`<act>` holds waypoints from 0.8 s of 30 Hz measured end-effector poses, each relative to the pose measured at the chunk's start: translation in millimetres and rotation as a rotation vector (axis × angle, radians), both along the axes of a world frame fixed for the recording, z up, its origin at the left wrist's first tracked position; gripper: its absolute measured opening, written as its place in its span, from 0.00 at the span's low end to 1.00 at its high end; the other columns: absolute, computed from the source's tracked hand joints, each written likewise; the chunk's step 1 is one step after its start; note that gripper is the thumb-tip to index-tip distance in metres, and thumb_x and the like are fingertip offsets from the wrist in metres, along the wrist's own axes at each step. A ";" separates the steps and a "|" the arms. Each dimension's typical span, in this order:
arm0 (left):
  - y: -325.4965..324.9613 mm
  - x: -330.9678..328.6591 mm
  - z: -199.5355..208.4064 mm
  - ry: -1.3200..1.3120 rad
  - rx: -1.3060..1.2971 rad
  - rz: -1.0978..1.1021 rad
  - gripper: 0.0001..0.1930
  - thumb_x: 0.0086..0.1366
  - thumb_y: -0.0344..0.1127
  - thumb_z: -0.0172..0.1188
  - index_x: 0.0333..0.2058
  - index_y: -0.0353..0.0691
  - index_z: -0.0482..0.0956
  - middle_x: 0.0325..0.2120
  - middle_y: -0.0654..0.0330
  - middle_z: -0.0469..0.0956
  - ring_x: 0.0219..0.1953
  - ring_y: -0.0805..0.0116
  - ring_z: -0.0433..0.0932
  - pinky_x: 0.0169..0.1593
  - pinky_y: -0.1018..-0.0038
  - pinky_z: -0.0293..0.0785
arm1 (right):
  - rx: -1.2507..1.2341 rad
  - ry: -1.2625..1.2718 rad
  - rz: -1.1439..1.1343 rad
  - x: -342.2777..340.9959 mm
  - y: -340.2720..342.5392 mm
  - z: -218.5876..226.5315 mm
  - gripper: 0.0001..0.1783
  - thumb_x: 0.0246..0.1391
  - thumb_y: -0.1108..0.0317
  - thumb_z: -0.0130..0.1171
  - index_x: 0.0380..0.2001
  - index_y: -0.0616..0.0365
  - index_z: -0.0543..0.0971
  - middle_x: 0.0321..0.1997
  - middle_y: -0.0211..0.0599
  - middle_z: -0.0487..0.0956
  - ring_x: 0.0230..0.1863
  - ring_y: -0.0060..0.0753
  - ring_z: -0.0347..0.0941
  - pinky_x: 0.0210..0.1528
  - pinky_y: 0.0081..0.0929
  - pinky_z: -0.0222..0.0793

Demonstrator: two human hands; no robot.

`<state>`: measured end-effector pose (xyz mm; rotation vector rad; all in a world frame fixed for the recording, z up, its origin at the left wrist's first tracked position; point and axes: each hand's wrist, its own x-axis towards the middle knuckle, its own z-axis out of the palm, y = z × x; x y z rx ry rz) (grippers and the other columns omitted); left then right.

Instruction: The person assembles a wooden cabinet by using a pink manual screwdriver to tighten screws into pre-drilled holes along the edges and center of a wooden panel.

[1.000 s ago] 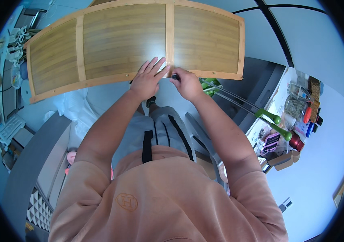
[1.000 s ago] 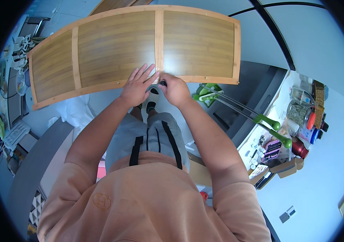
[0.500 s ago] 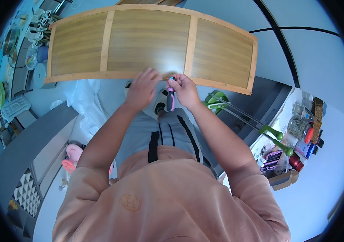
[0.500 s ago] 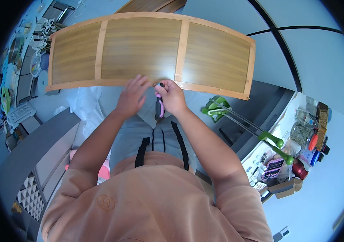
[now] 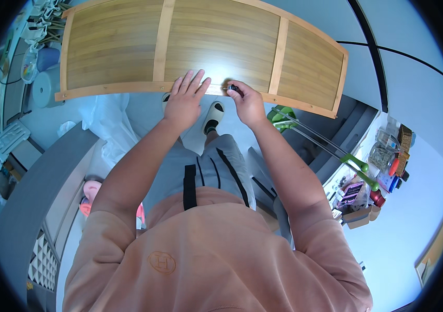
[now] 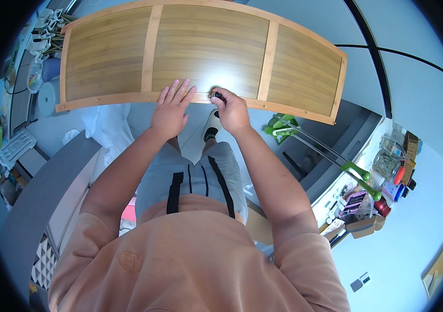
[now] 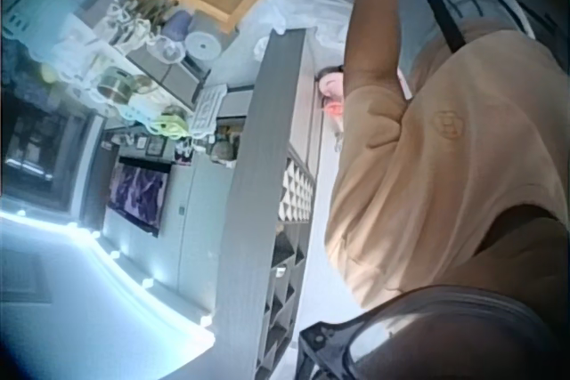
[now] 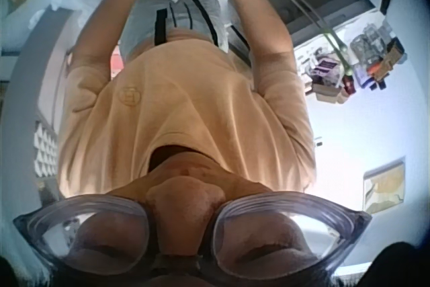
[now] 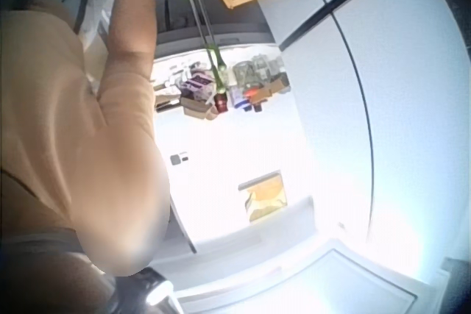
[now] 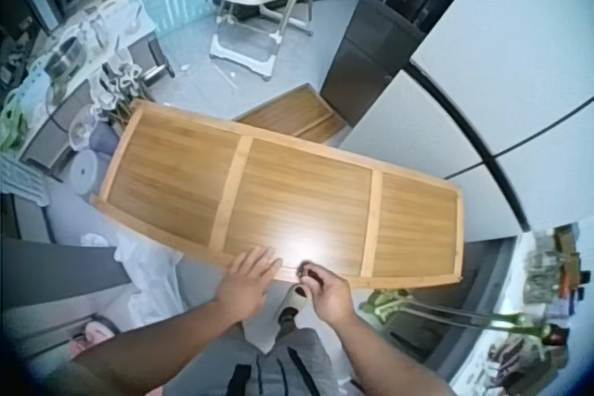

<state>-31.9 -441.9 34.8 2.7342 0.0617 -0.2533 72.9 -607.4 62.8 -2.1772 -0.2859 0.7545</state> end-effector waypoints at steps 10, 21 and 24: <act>3.5 -3.1 -11.0 -0.039 0.035 -0.055 0.43 0.51 0.34 0.62 0.65 0.53 0.52 0.67 0.62 0.48 0.68 0.60 0.47 0.68 0.61 0.44 | -0.178 -0.353 0.218 2.5 2.4 15.1 0.14 0.50 0.69 0.60 0.42 0.58 0.78 0.39 0.46 0.79 0.41 0.47 0.76 0.44 0.35 0.71; 4.7 -1.7 -10.5 -0.007 0.043 -0.066 0.42 0.52 0.34 0.60 0.65 0.54 0.51 0.67 0.63 0.46 0.68 0.61 0.46 0.68 0.61 0.43 | -0.184 -0.291 0.112 -4.7 6.4 14.5 0.14 0.51 0.68 0.59 0.42 0.57 0.78 0.39 0.47 0.79 0.41 0.50 0.75 0.44 0.36 0.71; 4.0 -1.2 -10.7 0.002 0.048 -0.077 0.42 0.52 0.34 0.60 0.65 0.54 0.51 0.67 0.63 0.46 0.68 0.61 0.46 0.68 0.62 0.42 | -0.247 -0.318 0.163 -2.9 5.5 13.5 0.14 0.51 0.67 0.59 0.43 0.57 0.78 0.39 0.47 0.79 0.41 0.49 0.75 0.44 0.36 0.71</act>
